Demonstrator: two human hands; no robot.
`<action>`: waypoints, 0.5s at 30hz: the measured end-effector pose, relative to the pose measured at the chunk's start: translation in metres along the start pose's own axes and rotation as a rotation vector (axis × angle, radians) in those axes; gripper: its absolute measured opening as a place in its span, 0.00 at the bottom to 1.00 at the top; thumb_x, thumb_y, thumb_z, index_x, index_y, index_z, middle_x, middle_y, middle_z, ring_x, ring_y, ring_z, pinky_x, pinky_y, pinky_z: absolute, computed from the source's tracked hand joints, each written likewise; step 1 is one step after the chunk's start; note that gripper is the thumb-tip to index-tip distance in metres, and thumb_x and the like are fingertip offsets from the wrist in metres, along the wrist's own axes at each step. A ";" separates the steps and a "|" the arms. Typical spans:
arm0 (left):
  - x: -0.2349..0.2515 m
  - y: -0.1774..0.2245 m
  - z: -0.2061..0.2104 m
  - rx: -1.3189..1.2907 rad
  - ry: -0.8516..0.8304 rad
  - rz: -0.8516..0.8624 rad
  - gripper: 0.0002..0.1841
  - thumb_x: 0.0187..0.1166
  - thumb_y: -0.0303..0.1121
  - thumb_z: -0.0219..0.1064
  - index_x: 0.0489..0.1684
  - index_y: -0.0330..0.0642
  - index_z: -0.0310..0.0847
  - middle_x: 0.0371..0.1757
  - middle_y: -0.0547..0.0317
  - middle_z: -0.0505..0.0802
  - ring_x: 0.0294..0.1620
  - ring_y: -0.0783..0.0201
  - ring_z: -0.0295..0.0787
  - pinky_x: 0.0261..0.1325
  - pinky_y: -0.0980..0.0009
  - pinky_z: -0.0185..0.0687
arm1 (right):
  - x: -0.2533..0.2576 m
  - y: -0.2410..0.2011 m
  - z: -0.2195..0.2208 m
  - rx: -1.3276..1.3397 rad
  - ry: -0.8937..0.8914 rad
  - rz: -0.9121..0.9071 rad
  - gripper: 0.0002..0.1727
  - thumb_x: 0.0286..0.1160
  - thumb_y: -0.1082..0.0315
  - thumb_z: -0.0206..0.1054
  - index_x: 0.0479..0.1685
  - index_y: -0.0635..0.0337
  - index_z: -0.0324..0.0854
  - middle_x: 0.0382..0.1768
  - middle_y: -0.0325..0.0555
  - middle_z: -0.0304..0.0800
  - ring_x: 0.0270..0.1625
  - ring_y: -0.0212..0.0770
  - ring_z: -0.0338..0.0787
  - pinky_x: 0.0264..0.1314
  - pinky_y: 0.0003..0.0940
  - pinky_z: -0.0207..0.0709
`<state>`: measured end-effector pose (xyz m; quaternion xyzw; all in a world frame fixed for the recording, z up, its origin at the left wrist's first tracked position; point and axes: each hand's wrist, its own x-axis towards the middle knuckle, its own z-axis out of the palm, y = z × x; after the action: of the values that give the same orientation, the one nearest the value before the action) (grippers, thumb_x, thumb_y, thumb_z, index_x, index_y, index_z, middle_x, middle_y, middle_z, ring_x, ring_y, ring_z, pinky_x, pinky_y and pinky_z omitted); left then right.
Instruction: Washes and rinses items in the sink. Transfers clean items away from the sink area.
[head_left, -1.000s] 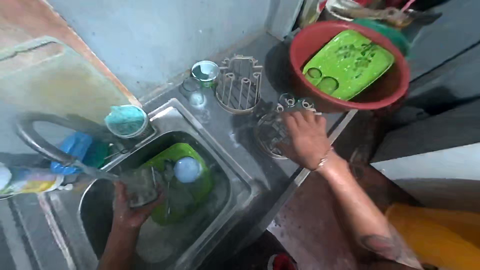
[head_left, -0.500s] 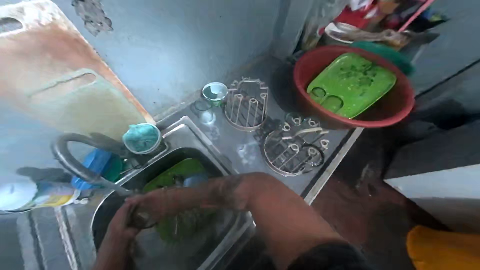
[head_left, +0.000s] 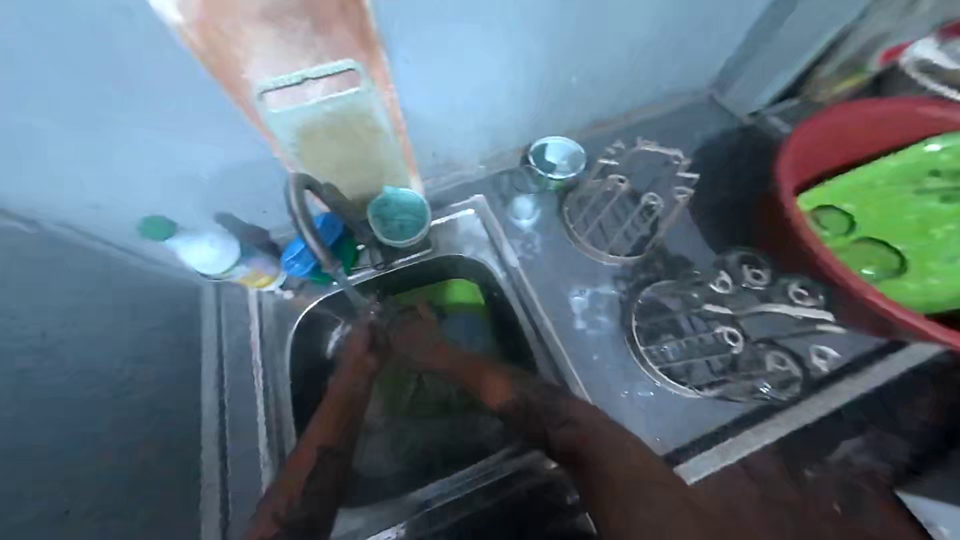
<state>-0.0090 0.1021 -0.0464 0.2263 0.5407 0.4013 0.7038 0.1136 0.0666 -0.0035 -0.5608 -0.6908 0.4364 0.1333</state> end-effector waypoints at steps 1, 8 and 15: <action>-0.002 -0.005 0.002 -0.069 0.008 0.054 0.19 0.95 0.47 0.42 0.52 0.45 0.75 0.31 0.62 0.87 0.30 0.69 0.86 0.34 0.68 0.87 | 0.005 -0.015 0.000 0.278 0.033 0.163 0.24 0.87 0.60 0.61 0.73 0.69 0.78 0.72 0.62 0.83 0.78 0.53 0.79 0.86 0.53 0.61; -0.007 0.013 -0.014 0.110 -0.025 -0.130 0.21 0.93 0.50 0.45 0.54 0.43 0.76 0.35 0.56 0.88 0.33 0.62 0.87 0.37 0.62 0.88 | 0.004 0.019 0.013 -0.232 0.046 -0.311 0.23 0.89 0.65 0.57 0.77 0.69 0.74 0.70 0.63 0.85 0.76 0.57 0.83 0.86 0.56 0.66; -0.012 0.005 -0.006 -0.104 0.019 0.011 0.21 0.94 0.50 0.42 0.45 0.46 0.75 0.28 0.61 0.87 0.28 0.66 0.86 0.33 0.65 0.87 | 0.013 -0.034 0.006 0.509 0.064 0.263 0.23 0.93 0.61 0.53 0.71 0.72 0.77 0.65 0.64 0.86 0.68 0.51 0.85 0.75 0.46 0.74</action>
<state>-0.0176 0.0948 -0.0374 0.1885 0.5246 0.4348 0.7073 0.0823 0.0759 0.0143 -0.6074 -0.4761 0.5914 0.2338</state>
